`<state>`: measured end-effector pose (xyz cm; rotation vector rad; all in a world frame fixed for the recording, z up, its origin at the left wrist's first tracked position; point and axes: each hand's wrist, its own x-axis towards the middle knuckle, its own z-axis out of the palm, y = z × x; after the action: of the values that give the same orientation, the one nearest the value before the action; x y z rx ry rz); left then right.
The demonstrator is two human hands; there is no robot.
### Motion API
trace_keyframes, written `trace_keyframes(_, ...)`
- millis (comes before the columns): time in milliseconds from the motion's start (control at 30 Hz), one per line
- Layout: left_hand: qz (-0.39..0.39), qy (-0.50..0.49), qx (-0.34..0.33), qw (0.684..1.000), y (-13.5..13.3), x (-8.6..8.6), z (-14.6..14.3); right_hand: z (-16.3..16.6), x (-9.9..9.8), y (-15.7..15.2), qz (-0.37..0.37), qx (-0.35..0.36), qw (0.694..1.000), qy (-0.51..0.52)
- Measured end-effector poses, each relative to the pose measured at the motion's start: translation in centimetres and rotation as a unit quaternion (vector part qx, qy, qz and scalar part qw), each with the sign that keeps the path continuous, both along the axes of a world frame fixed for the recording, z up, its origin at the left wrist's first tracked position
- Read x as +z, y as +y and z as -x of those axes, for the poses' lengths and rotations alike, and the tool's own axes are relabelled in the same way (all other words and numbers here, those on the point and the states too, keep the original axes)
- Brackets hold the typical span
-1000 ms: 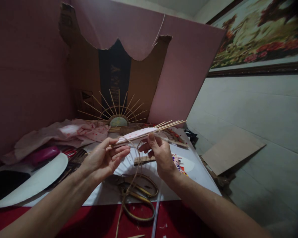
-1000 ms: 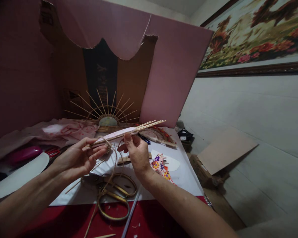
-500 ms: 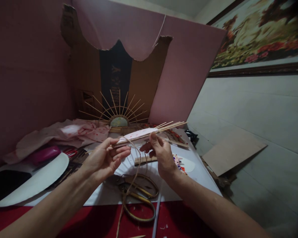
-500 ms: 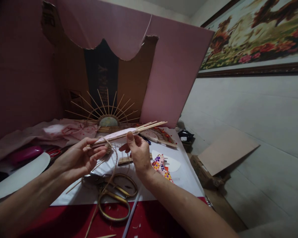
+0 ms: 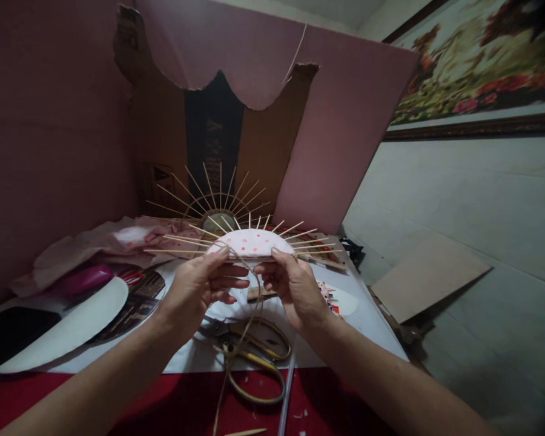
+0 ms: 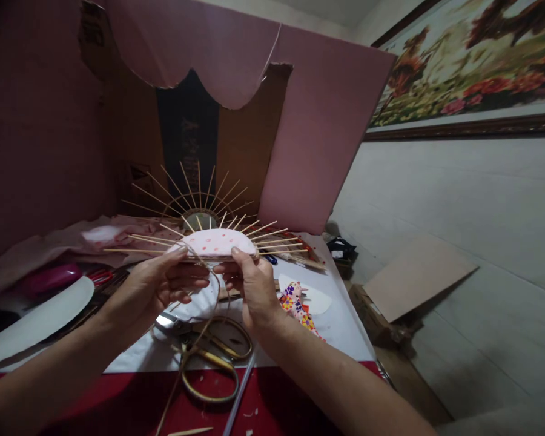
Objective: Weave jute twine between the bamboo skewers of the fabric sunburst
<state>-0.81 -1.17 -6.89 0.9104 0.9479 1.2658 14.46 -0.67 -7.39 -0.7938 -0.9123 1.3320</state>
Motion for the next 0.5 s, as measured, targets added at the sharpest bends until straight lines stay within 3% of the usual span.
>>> trace_keyframes(133, -0.046, 0.027, -0.009, 0.999, -0.14, -0.40, -0.32, 0.02, 0.02, -0.25, -0.001, -0.002, 1.000, -0.010)
trace_keyframes(500, -0.037, 0.019, -0.015, 0.999, -0.25, -0.16, -0.43, -0.10, -0.31, -0.12, 0.013, -0.013, 0.999, -0.035)
